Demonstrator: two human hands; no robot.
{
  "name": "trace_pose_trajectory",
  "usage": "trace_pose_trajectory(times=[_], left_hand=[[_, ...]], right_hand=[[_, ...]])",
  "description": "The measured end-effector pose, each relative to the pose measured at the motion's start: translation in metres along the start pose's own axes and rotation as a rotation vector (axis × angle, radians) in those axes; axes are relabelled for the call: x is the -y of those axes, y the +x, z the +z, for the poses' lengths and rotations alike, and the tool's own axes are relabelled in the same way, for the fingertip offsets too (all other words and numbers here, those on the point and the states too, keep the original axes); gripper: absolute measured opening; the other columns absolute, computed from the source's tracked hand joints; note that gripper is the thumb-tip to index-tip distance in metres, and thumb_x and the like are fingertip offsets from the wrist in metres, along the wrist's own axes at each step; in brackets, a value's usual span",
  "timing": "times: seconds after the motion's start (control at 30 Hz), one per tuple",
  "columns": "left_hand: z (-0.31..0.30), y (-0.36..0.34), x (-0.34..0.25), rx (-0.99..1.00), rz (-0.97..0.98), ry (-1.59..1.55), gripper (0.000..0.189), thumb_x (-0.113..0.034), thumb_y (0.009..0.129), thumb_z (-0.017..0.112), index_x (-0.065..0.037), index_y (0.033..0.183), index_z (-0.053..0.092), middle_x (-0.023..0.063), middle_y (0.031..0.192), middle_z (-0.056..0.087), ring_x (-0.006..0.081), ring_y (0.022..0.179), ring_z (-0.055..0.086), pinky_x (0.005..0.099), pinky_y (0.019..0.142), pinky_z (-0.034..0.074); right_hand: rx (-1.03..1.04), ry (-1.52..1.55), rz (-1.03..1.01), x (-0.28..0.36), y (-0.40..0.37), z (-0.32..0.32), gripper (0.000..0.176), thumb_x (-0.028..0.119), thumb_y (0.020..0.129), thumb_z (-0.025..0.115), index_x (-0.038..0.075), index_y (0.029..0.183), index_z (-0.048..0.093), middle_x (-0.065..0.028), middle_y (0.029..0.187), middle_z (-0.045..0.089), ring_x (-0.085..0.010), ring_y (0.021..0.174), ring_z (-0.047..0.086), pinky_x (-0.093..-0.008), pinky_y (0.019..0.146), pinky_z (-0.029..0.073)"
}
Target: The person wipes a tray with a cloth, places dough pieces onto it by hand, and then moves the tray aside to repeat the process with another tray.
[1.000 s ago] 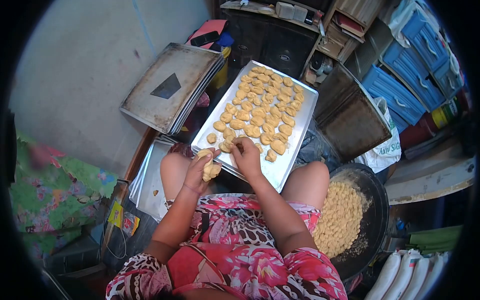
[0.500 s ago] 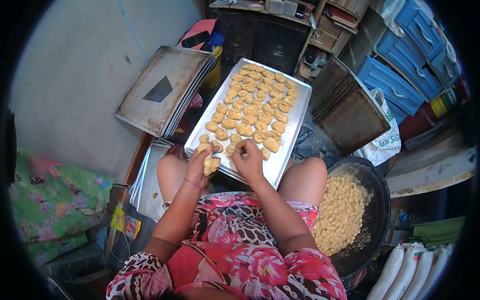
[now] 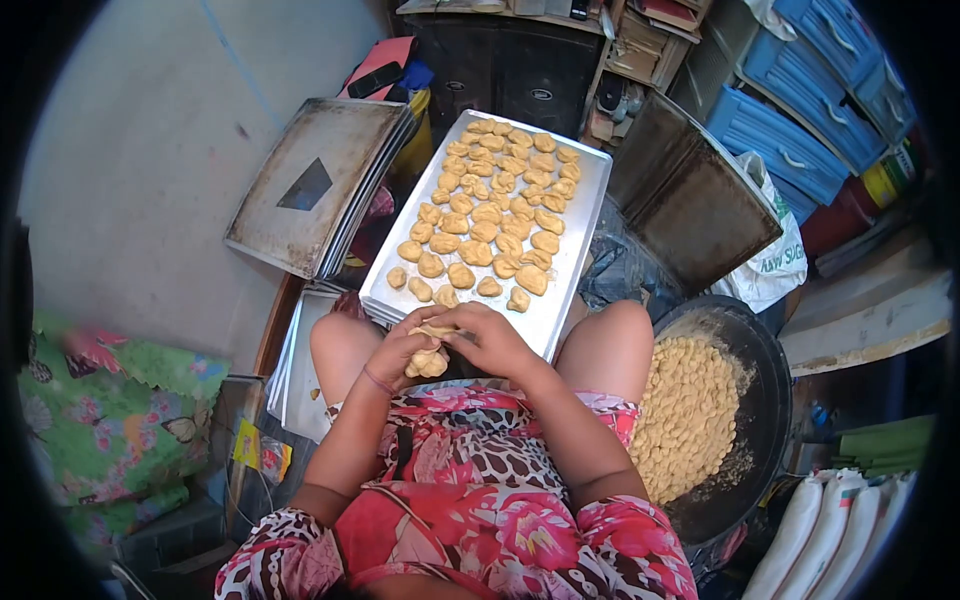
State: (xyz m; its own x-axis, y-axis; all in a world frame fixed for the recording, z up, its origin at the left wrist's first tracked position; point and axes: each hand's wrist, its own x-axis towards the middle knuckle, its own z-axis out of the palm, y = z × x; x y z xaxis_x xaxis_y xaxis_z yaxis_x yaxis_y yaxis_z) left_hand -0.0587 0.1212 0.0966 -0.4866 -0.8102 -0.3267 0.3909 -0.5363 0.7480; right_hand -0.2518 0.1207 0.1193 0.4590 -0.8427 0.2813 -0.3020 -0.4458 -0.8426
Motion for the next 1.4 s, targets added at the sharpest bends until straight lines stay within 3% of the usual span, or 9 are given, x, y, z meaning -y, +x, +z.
trace_pose_trajectory(times=[0.17,0.33,0.43,0.5,0.77,0.87,0.93,1.07,1.4], left_hand=[[-0.001,0.004,0.005,-0.051,0.024,-0.091,0.037,-0.004,0.079,0.058,0.000,0.115,0.050,0.0134,0.099,0.060,0.0200,0.075,0.063,0.0295,0.065,0.054],[0.000,0.003,0.004,-0.032,0.059,-0.280,0.037,-0.013,0.083,0.055,-0.001,0.117,0.048,0.0158,0.102,0.059,0.0251,0.086,0.063,0.0357,0.076,0.054],[0.005,0.000,0.006,0.065,0.066,-0.269,0.037,-0.013,0.083,0.052,-0.001,0.118,0.047,0.0160,0.104,0.058,0.0268,0.094,0.061,0.0391,0.083,0.052],[0.018,-0.002,0.007,0.059,0.053,-0.203,0.037,-0.014,0.087,0.053,-0.003,0.121,0.043,0.0145,0.109,0.055,0.0245,0.095,0.060,0.0378,0.082,0.052],[0.026,-0.002,0.026,0.109,-0.005,0.009,0.034,-0.026,0.092,0.058,-0.008,0.117,0.044,0.0070,0.098,0.056,0.0145,0.083,0.061,0.0273,0.064,0.053],[0.017,-0.001,0.027,0.134,-0.058,0.045,0.029,-0.023,0.091,0.059,-0.006,0.112,0.049,0.0065,0.091,0.059,0.0146,0.074,0.062,0.0262,0.060,0.053],[0.018,0.000,0.026,0.078,-0.050,0.028,0.024,-0.019,0.091,0.058,-0.005,0.109,0.052,0.0066,0.086,0.060,0.0153,0.068,0.062,0.0267,0.058,0.053],[0.023,0.006,0.020,-0.033,-0.039,0.062,0.026,-0.012,0.091,0.055,0.000,0.113,0.053,0.0103,0.097,0.063,0.0151,0.074,0.063,0.0269,0.064,0.053],[0.031,0.024,0.019,-0.007,-0.075,0.106,0.036,-0.010,0.090,0.055,-0.001,0.124,0.049,0.0109,0.109,0.061,0.0141,0.077,0.062,0.0255,0.068,0.053]], right_hand=[[-0.376,0.037,0.327,0.001,-0.015,-0.006,0.025,0.008,0.075,0.068,0.005,0.100,0.065,-0.0121,0.089,0.061,-0.0290,0.087,0.059,-0.0368,0.078,0.047],[-0.294,-0.577,0.097,-0.021,-0.017,0.004,0.025,0.016,0.074,0.070,0.005,0.097,0.066,-0.0117,0.094,0.059,-0.0312,0.086,0.056,-0.0401,0.075,0.046],[-0.327,-0.481,0.131,-0.001,-0.020,0.003,0.028,0.016,0.077,0.069,0.006,0.103,0.065,-0.0115,0.098,0.057,-0.0291,0.087,0.056,-0.0378,0.078,0.045],[-0.283,0.171,0.102,0.010,-0.022,0.001,0.034,0.017,0.080,0.067,0.006,0.112,0.063,-0.0111,0.098,0.056,-0.0249,0.087,0.056,-0.0343,0.077,0.045],[0.016,0.131,0.207,0.001,-0.037,-0.012,0.037,0.017,0.076,0.072,0.005,0.110,0.061,-0.0101,0.090,0.059,-0.0192,0.081,0.057,-0.0301,0.074,0.046],[-0.398,0.283,0.277,-0.006,-0.048,-0.012,0.030,0.013,0.076,0.072,0.004,0.103,0.063,-0.0097,0.088,0.061,-0.0199,0.077,0.058,-0.0315,0.072,0.047],[-0.618,-0.125,0.200,-0.012,-0.055,-0.019,0.026,0.011,0.076,0.071,0.006,0.100,0.064,-0.0101,0.092,0.063,-0.0242,0.079,0.059,-0.0359,0.072,0.047],[-0.346,-0.645,0.175,-0.020,-0.064,-0.014,0.028,0.019,0.077,0.068,0.010,0.103,0.066,-0.0080,0.098,0.060,-0.0268,0.090,0.054,-0.0396,0.080,0.042],[-0.322,-0.521,0.172,-0.030,-0.065,-0.018,0.026,0.018,0.079,0.067,0.008,0.103,0.065,-0.0103,0.088,0.060,-0.0291,0.087,0.055,-0.0386,0.081,0.041]])
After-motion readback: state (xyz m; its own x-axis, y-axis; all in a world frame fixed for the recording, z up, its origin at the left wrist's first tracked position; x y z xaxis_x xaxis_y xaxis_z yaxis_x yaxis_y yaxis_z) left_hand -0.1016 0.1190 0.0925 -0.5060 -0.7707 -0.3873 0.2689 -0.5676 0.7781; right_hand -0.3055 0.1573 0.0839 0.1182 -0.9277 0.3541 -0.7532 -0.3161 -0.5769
